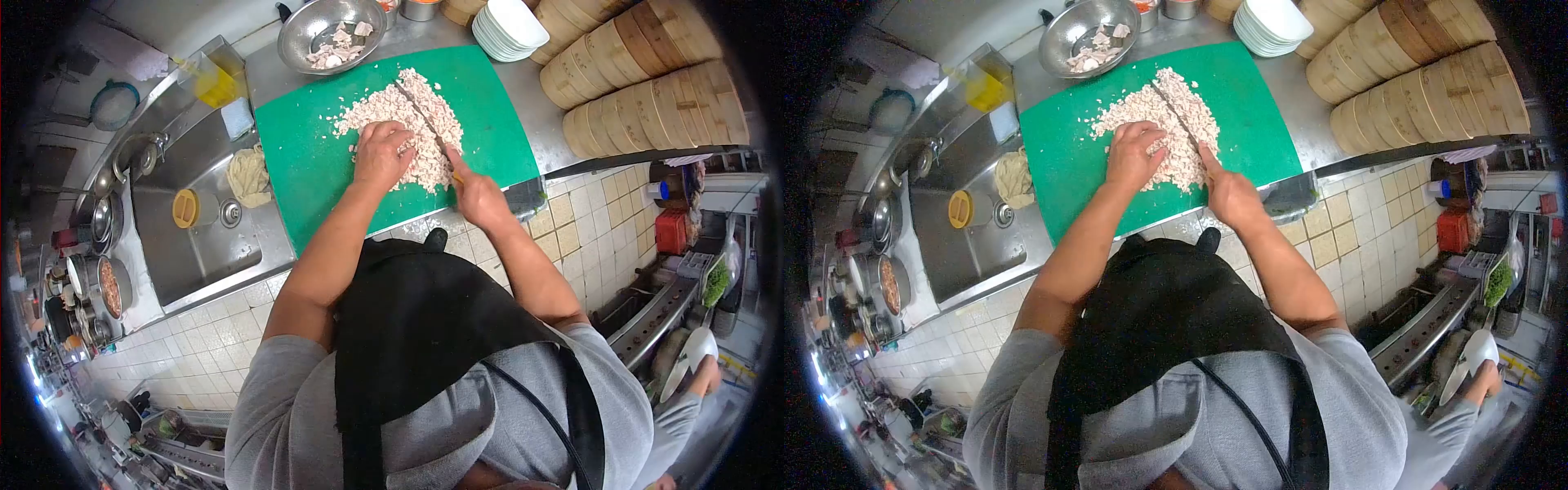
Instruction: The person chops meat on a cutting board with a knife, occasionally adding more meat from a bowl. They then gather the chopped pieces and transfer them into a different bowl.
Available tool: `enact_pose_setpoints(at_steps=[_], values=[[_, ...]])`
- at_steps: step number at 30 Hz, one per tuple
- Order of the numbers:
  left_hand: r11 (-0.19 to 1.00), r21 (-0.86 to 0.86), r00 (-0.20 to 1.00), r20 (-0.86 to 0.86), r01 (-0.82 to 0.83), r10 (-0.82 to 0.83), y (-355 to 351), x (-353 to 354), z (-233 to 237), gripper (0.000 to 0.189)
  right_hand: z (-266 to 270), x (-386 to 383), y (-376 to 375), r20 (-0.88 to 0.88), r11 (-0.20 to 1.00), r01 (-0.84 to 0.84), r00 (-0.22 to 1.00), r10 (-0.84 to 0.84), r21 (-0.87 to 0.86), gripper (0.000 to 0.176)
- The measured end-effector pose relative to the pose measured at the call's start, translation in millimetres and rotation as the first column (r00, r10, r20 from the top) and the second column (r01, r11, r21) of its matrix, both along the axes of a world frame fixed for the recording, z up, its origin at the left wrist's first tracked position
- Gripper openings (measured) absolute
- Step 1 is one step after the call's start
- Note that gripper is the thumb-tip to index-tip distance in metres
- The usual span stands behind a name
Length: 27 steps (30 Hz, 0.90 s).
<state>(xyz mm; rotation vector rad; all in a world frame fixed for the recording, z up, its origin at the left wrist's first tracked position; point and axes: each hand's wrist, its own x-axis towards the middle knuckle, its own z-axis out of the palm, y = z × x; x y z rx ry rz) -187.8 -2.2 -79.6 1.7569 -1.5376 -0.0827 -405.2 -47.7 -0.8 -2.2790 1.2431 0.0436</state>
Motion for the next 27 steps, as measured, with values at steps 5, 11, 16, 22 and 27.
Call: enact_pose_setpoints(at_steps=[5, 11, 16, 22, 27], values=[[1.000, 0.009, 1.000, 0.024, 0.012, -0.012, -1, 2, -1, 0.031, 2, -7, -9, 0.375, 0.976, 0.008, 0.924, 0.076, -0.218, 0.061], [1.000, 0.001, 0.999, 0.021, 0.031, -0.031, -1, 4, -4, 0.031, 6, -9, -16, 0.057, 0.996, -0.043, 0.997, 0.047, -0.074, 0.061], [1.000, 0.011, 1.000, -0.002, 0.029, -0.029, 2, 1, -5, 0.030, -8, -9, -23, -0.030, 0.996, 0.013, 0.999, -0.016, -0.085, 0.062], [0.996, -0.086, 1.000, 0.014, 0.016, -0.015, 10, 5, 4, 0.034, -12, -13, -21, 0.379, 0.959, 0.022, 0.921, 0.091, -0.284, 0.070], [0.992, -0.094, 0.995, 0.040, -0.085, 0.089, 36, 13, 3, 0.060, -1, -14, -42, 0.075, 0.988, -0.009, 0.997, 0.020, -0.151, 0.066]])
